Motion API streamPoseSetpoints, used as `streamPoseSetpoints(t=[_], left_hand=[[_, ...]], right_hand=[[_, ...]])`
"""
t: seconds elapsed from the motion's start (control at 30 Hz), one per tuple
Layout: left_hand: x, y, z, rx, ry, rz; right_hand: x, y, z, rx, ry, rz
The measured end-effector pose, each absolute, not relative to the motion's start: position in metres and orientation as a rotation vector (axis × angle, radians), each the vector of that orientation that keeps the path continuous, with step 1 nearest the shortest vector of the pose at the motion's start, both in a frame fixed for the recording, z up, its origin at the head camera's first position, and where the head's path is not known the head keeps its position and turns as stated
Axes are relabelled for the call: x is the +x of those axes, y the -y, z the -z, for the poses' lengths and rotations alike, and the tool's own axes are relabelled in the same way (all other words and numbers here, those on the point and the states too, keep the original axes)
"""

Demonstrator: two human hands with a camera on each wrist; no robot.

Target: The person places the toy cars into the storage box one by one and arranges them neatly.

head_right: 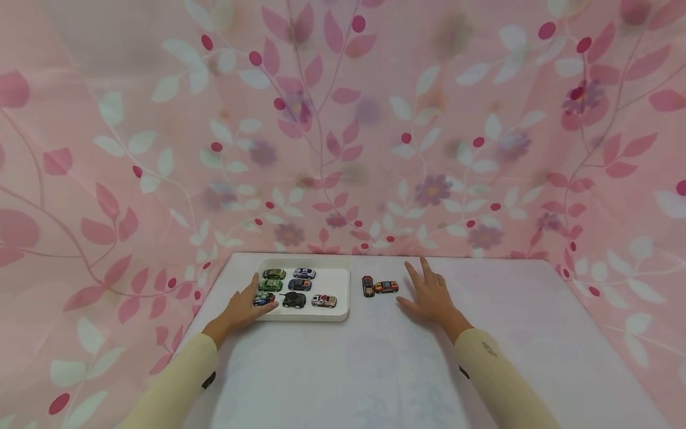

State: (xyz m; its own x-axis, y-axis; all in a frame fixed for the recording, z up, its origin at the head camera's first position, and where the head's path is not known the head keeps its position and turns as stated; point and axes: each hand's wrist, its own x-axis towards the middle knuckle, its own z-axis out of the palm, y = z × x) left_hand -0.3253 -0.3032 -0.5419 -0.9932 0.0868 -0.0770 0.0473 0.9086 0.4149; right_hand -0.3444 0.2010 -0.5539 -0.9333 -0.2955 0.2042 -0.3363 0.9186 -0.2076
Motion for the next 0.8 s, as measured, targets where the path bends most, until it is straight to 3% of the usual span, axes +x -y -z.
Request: streamPoseSetpoints(t=[0.8], left_hand=[[-0.325, 0.305, 0.551, 0.074, -2.998, -0.658]], right_hand=[[-0.367, -0.151, 0.551, 0.414, 3.023, -0.836]])
